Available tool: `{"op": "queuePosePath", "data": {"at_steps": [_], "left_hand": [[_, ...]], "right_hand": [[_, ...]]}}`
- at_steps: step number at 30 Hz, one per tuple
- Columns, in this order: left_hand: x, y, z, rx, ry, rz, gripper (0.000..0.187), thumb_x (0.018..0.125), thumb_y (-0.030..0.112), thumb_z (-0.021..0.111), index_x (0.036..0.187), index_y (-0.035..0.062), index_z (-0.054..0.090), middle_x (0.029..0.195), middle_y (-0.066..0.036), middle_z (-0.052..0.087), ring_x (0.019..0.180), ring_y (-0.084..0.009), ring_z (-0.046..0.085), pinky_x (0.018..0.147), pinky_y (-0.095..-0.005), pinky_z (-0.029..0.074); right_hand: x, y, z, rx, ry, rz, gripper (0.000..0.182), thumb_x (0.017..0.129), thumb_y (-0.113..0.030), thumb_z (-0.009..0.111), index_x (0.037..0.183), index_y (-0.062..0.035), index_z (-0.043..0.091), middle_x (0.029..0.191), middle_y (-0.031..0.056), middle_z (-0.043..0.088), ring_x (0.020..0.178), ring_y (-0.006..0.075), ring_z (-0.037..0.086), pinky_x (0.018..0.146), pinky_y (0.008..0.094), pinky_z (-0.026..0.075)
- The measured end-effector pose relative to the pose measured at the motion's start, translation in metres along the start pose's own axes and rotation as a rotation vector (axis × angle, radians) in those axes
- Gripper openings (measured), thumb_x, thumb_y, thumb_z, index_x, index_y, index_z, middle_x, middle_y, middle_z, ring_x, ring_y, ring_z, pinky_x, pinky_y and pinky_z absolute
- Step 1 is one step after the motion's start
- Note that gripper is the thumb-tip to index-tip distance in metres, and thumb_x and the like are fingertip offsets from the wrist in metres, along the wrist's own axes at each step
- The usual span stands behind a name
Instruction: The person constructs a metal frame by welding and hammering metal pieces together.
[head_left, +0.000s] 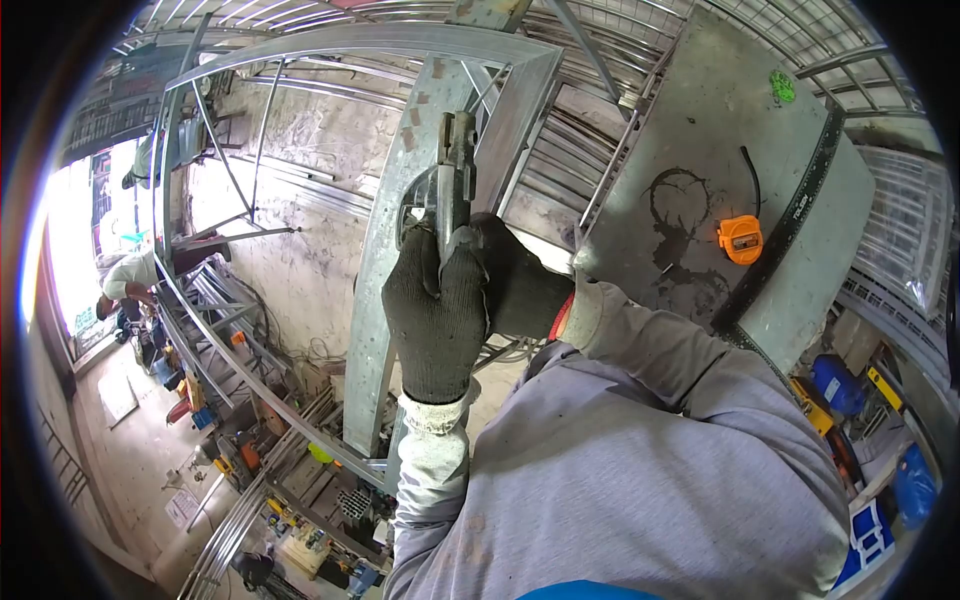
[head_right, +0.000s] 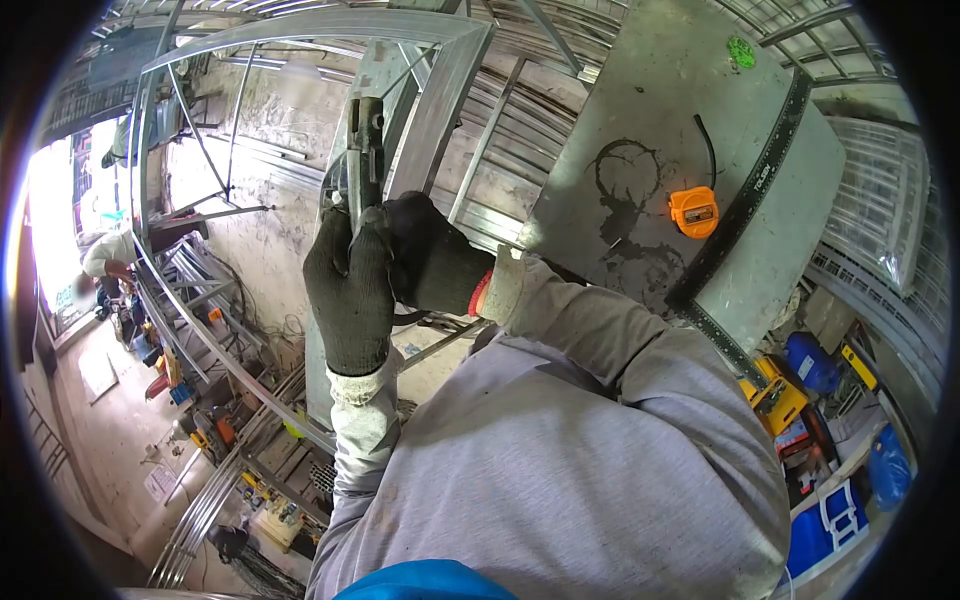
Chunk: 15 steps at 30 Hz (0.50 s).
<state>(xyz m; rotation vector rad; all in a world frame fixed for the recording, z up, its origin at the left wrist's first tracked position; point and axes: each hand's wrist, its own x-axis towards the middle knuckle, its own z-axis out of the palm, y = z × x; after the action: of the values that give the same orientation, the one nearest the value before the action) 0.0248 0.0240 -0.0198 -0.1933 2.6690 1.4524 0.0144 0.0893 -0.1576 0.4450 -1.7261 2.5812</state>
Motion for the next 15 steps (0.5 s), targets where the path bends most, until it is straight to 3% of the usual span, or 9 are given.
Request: {"op": "queuePosePath", "data": {"at_steps": [13,15], "left_hand": [[0.001,0.001,0.002,-0.009,0.005,0.003,0.027,0.104,0.022,0.068,0.095,-0.0031,0.065,0.067,-0.008,0.059,0.065,-0.0119,0.055,0.059,-0.0336,0.044],[0.001,0.001,0.002,-0.003,0.002,0.008,0.026,0.104,0.021,0.068,0.095,-0.0031,0.065,0.067,-0.008,0.059,0.065,-0.0119,0.055,0.059,-0.0334,0.045]], "right_hand": [[-0.006,0.019,-0.003,-0.093,-0.033,-0.022,0.016,0.081,-0.019,0.072,0.078,-0.0084,0.060,0.065,0.0149,0.056,0.063,0.0412,0.061,0.059,0.0495,0.045],[-0.005,-0.005,-0.004,-0.320,0.059,-0.196,0.016,0.081,-0.019,0.073,0.078,-0.0091,0.060,0.069,0.0138,0.059,0.067,0.0385,0.063,0.059,0.0484,0.045]]}}
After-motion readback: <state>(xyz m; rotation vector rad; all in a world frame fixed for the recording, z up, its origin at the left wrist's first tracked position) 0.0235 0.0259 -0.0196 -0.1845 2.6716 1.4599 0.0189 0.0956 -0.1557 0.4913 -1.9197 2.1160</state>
